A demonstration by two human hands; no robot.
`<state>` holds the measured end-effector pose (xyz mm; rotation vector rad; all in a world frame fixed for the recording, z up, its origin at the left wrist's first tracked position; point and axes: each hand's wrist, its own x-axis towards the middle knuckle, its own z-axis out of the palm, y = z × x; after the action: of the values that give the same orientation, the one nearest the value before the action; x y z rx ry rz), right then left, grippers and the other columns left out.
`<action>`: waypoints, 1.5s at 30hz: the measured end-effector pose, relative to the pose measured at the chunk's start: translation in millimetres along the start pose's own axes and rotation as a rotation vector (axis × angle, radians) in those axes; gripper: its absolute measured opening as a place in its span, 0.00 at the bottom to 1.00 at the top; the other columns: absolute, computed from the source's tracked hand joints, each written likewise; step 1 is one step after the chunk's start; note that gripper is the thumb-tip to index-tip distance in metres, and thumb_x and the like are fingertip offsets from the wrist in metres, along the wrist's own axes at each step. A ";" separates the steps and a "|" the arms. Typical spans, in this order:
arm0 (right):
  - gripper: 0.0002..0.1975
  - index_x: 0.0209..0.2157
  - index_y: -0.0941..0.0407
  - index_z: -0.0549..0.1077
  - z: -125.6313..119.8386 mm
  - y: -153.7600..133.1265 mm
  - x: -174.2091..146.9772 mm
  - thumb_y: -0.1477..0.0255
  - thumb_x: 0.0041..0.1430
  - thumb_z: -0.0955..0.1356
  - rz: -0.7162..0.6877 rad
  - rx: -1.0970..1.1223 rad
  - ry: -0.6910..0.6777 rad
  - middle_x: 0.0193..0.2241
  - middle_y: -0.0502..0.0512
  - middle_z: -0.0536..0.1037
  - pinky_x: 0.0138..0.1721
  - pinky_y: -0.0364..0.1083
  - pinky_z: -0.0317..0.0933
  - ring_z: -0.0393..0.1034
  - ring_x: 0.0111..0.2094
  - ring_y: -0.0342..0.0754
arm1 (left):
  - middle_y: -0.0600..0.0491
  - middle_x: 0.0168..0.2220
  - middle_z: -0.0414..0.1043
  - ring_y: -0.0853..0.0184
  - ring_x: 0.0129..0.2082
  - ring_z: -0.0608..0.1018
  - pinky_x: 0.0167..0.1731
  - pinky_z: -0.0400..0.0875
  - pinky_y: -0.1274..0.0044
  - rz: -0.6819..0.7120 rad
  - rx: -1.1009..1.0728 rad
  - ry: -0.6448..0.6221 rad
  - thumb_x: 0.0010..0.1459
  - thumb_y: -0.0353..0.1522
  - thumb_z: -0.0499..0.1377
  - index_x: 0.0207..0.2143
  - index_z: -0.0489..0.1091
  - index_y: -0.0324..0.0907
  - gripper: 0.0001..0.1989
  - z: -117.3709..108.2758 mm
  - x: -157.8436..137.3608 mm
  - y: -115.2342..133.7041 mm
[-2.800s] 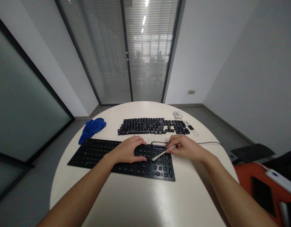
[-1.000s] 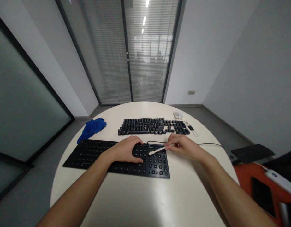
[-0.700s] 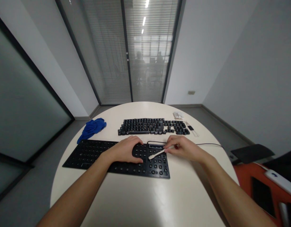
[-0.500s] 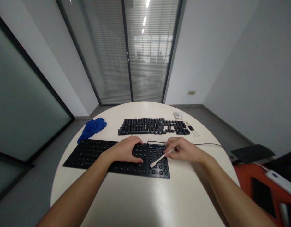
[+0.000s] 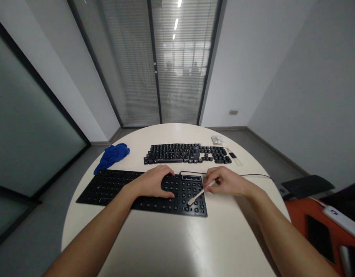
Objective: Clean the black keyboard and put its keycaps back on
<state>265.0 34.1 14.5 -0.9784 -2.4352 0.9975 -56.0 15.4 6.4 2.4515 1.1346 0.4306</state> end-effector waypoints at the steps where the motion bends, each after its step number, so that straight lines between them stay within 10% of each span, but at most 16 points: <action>1: 0.06 0.33 0.54 0.84 -0.3 0.1 -0.1 0.71 0.53 0.73 0.003 -0.005 0.009 0.30 0.54 0.80 0.27 0.42 0.60 0.70 0.29 0.45 | 0.47 0.50 0.72 0.53 0.50 0.74 0.53 0.69 0.64 0.001 -0.002 0.001 0.45 0.46 0.71 0.50 0.68 0.45 0.31 0.4 -0.1 -0.3; 45: 0.11 0.35 0.54 0.83 -5.0 8.7 -0.1 0.62 0.61 0.71 -0.017 -0.127 0.216 0.33 0.57 0.80 0.35 0.47 0.64 0.73 0.33 0.49 | 0.47 0.51 0.71 0.54 0.51 0.74 0.53 0.68 0.65 -0.002 0.001 -0.011 0.46 0.45 0.71 0.50 0.68 0.44 0.31 1.7 -2.6 -1.6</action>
<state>271.9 41.0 11.9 -1.0457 -2.3439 0.6989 -57.9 13.9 3.8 2.4505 1.1326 0.4162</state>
